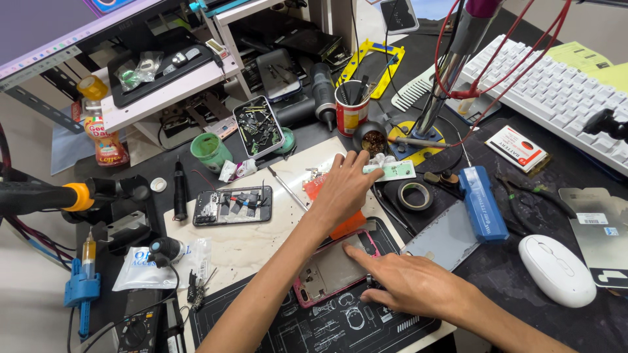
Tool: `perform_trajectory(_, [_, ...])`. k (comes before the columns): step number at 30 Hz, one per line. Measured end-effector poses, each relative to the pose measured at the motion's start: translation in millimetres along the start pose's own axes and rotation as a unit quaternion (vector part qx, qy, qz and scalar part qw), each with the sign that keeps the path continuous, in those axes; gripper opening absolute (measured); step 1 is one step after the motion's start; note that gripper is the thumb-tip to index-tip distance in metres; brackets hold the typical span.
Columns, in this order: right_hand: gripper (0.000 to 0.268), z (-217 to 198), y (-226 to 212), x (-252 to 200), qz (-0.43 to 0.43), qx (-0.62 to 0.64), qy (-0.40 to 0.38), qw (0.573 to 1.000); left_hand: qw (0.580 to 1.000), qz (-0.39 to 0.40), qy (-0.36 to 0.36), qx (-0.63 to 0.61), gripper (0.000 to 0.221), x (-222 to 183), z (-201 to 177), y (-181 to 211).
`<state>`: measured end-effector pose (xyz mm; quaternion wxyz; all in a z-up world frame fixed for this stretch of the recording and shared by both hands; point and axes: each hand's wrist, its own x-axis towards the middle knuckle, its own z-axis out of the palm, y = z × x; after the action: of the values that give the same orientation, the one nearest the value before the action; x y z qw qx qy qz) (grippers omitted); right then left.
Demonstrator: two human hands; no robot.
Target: The person disassembles a mobile phone using a screwdriver to remove screws from the internal frame, then pries the screen assembly away from the back casing by hand.
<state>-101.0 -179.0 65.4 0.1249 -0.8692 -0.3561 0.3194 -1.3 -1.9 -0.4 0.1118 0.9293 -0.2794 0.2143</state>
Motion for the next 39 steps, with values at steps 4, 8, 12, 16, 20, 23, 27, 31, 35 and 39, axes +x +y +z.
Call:
perform_trajectory(4, [0.086,0.3,-1.2,-0.5,0.010,-0.001,0.001,1.000,1.000,-0.008,0.004,0.008,0.048,0.6,2.9,-3.5])
perform_trajectory(8, [0.085,0.2,-1.9,-1.3,-0.016,-0.003,0.021,1.000,1.000,-0.007,-0.007,0.005,0.047,0.1,4.1,-3.5])
perform_trajectory(12, [0.086,0.5,-1.4,-0.8,-0.010,0.000,0.017,1.000,1.000,-0.005,-0.011,-0.005,0.046,-2.7,4.4,-1.9])
perform_trajectory(16, [0.086,-0.5,-1.6,-0.7,0.006,-0.002,0.001,1.000,1.000,-0.012,-0.011,0.015,0.052,-0.9,-0.2,-0.9])
perform_trajectory(20, [0.087,-2.5,-4.6,-2.6,0.004,-0.010,0.010,1.000,0.999,-0.037,-0.015,-0.005,0.069,-1.7,-14.2,1.2])
perform_trajectory(23, [0.086,-2.4,-6.5,-3.4,0.020,-0.022,0.002,1.000,0.998,-0.048,0.009,-0.036,0.071,-15.2,-27.1,4.1])
perform_trajectory(27, [0.088,1.5,-4.4,-1.5,0.040,-0.034,-0.012,0.999,0.998,-0.062,0.007,-0.030,0.054,-55.7,-49.2,4.7])
perform_trajectory(31, [0.085,9.9,4.7,1.5,-0.073,-0.015,0.078,0.994,0.981,-0.139,-0.052,-0.126,0.051,-115.4,-75.8,12.4])
perform_trajectory(35, [0.060,5.9,7.7,7.8,-0.145,0.036,0.200,0.968,0.969,-0.159,-0.065,-0.180,0.075,-160.1,-102.3,19.4])
perform_trajectory(39, [0.054,-4.4,-3.8,10.9,-0.074,0.148,0.176,0.970,0.967,-0.133,-0.062,-0.206,0.102,-190.8,-109.9,27.9])
